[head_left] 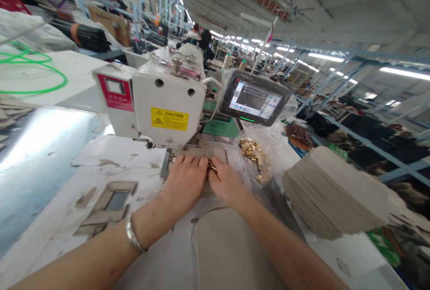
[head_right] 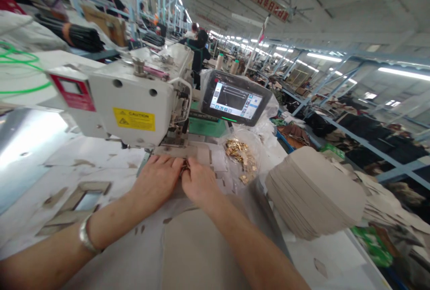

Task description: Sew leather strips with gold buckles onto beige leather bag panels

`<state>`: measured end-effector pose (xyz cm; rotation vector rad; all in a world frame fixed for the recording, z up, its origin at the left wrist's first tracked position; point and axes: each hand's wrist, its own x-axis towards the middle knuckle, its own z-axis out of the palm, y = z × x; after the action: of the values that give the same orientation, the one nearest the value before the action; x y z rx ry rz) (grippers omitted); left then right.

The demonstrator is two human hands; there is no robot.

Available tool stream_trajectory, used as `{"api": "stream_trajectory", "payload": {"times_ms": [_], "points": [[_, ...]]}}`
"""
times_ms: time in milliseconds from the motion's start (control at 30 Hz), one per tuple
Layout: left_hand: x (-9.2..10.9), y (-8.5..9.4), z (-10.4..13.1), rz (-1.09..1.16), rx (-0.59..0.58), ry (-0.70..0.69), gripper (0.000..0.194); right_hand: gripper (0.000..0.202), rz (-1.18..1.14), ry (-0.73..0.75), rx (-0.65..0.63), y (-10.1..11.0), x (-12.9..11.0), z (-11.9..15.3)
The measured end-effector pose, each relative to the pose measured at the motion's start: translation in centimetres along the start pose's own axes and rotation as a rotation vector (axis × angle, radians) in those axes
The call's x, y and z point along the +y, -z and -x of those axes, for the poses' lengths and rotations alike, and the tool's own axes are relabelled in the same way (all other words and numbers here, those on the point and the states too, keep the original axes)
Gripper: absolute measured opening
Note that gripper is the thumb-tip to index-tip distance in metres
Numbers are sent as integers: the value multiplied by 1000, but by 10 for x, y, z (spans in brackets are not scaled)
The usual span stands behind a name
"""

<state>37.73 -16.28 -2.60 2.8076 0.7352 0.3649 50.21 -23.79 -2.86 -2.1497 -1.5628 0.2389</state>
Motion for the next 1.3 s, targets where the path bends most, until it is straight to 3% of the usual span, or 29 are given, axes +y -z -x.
{"api": "stream_trajectory", "payload": {"times_ms": [67, 133, 267, 400, 733, 1300], "points": [[0, -6, 0, -132, 124, -33, 42, 12, -98, -63, -100, 7, 7, -15], [-5, -18, 3, -202, 192, -84, 48, 20, -254, -194, -263, 16, 15, -29], [-23, -48, 7, -144, 149, -74, 53, 34, -435, -494, -574, 35, 36, -53], [-35, -62, 7, -123, 127, -49, 56, 38, -509, -580, -712, 41, 51, -70], [-45, -63, 4, -214, 145, -59, 65, 27, -524, -630, -594, 10, 42, -81], [-41, -62, 9, -178, 146, -30, 65, 15, -493, -586, -509, 4, 39, -80]]}}
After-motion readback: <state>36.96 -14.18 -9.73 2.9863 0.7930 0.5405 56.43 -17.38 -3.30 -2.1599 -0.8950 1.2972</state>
